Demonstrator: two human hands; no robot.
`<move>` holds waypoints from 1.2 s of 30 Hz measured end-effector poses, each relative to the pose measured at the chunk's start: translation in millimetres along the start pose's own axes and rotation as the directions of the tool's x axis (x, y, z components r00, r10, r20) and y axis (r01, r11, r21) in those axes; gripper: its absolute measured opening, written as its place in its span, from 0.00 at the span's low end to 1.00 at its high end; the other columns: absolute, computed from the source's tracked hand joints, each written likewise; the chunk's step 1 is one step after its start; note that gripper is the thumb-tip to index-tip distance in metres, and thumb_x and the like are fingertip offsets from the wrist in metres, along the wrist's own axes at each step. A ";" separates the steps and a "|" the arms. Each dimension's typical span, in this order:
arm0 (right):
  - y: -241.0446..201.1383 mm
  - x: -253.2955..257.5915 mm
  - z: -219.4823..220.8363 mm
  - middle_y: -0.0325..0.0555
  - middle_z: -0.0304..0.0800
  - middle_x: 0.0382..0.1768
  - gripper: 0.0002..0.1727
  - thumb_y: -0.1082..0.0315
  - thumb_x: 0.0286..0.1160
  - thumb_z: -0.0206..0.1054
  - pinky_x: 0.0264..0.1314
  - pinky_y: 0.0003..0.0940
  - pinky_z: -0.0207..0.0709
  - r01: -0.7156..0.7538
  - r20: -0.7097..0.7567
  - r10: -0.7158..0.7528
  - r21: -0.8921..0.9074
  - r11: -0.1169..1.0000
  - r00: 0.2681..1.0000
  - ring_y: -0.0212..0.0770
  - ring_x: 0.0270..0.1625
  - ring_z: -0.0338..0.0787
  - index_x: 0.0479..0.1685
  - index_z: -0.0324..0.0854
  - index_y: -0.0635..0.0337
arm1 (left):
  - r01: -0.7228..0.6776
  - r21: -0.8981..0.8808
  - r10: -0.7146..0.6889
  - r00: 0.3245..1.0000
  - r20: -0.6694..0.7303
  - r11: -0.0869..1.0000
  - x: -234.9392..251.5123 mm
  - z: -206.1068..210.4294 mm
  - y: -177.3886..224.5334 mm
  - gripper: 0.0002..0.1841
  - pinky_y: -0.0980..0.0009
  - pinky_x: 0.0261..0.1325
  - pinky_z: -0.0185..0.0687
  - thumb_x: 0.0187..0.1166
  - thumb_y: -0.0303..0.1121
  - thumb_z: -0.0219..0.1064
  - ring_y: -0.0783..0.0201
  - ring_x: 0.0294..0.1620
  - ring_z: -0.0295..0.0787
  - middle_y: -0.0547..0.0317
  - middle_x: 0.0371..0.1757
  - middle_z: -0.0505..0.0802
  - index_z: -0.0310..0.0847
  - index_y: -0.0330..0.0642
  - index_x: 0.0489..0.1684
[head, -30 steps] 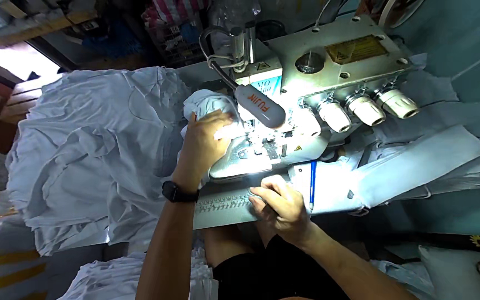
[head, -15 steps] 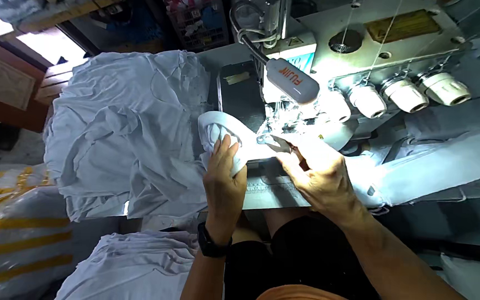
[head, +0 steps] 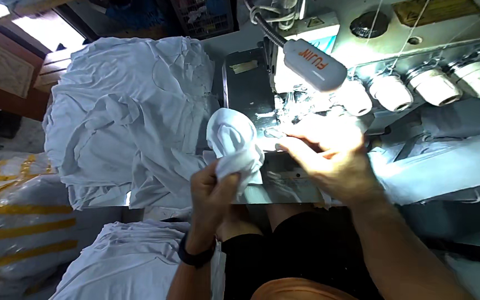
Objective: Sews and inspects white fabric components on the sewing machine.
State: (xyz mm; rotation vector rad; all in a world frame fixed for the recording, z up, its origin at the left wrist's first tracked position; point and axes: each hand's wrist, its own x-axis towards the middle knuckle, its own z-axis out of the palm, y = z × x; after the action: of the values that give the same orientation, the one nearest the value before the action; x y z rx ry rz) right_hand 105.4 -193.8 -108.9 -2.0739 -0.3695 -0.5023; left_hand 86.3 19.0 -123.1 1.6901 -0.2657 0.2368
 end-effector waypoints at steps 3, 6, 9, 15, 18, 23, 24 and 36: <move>-0.6 4.4 -8.6 0.29 0.88 0.38 0.21 0.63 0.66 0.79 0.36 0.06 0.76 -0.005 0.123 -0.040 0.351 0.936 0.992 0.12 0.33 0.79 0.56 0.88 0.65 | 0.248 -0.291 -0.201 0.963 0.181 0.924 3.7 -30.9 11.5 0.16 0.79 0.38 0.88 0.74 0.28 0.61 0.83 0.33 0.90 0.78 0.31 0.95 0.93 0.64 0.30; -7.3 10.8 1.9 0.30 0.83 0.36 0.25 0.60 0.68 0.78 0.25 0.05 0.61 0.094 0.193 -0.186 0.407 0.908 0.963 0.11 0.25 0.66 0.61 0.86 0.68 | 0.304 -0.353 -0.203 0.934 0.294 0.885 2.3 -43.8 11.4 0.15 0.80 0.39 0.86 0.74 0.30 0.60 0.84 0.34 0.89 0.78 0.31 0.95 0.93 0.63 0.29; -11.2 14.0 12.4 0.42 0.86 0.46 0.16 0.66 0.77 0.71 0.36 0.08 0.71 0.194 0.220 -0.322 0.456 0.868 0.921 0.16 0.36 0.77 0.54 0.87 0.71 | 0.394 -0.235 -0.231 0.826 0.514 0.889 -0.2 -54.0 9.0 0.15 0.84 0.38 0.81 0.80 0.55 0.63 0.86 0.33 0.85 0.82 0.32 0.92 0.93 0.63 0.33; -20.8 5.6 37.4 0.32 0.86 0.28 0.15 0.68 0.88 0.56 0.34 0.11 0.71 -0.049 0.621 -0.307 0.489 0.871 0.722 0.13 0.29 0.77 0.46 0.89 0.65 | 0.298 0.086 -0.276 0.686 0.673 0.951 -12.1 -48.2 39.3 0.06 0.87 0.33 0.80 0.73 0.23 0.70 0.86 0.27 0.82 0.76 0.24 0.87 0.83 0.43 0.28; -8.3 6.7 32.6 0.29 0.83 0.25 0.11 0.68 0.83 0.61 0.30 0.09 0.68 -0.133 0.672 -0.294 0.507 0.852 0.680 0.12 0.26 0.75 0.39 0.88 0.63 | 0.052 0.207 -0.168 0.789 0.591 0.977 -12.5 -68.6 55.2 0.04 0.86 0.34 0.79 0.73 0.26 0.69 0.84 0.28 0.81 0.73 0.26 0.86 0.81 0.43 0.29; -7.2 -13.1 16.9 0.34 0.85 0.30 0.05 0.69 0.72 0.73 0.33 0.08 0.72 0.067 0.417 -0.301 0.488 0.870 0.858 0.16 0.30 0.78 0.34 0.87 0.62 | -0.216 0.360 -0.026 0.827 0.561 0.908 -19.2 -75.8 52.3 0.09 0.83 0.41 0.85 0.68 0.33 0.79 0.80 0.34 0.86 0.68 0.31 0.90 0.85 0.39 0.33; -6.9 -17.9 16.4 0.36 0.85 0.32 0.06 0.69 0.72 0.74 0.35 0.09 0.73 0.130 0.360 -0.323 0.469 0.874 0.875 0.18 0.32 0.79 0.34 0.87 0.64 | -0.338 0.427 0.046 0.825 0.563 0.839 -21.2 -72.4 50.1 0.08 0.81 0.43 0.84 0.71 0.33 0.76 0.77 0.35 0.86 0.65 0.31 0.89 0.87 0.39 0.31; 17.6 -66.2 18.7 0.56 0.87 0.39 0.03 0.77 0.78 0.66 0.39 0.25 0.78 0.578 0.033 -0.581 0.075 0.813 0.813 0.39 0.39 0.87 0.39 0.83 0.67 | -0.817 0.553 0.572 0.536 0.621 0.165 -39.3 -62.5 19.9 0.06 0.56 0.77 0.66 0.86 0.26 0.62 0.56 0.49 0.86 0.51 0.38 0.88 0.78 0.39 0.36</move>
State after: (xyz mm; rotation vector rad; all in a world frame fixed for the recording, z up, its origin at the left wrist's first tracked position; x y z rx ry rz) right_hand 59.5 -191.0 -163.0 -1.8933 -1.0593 -0.7823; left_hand 42.6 79.9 -108.1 2.4178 -1.4072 0.9838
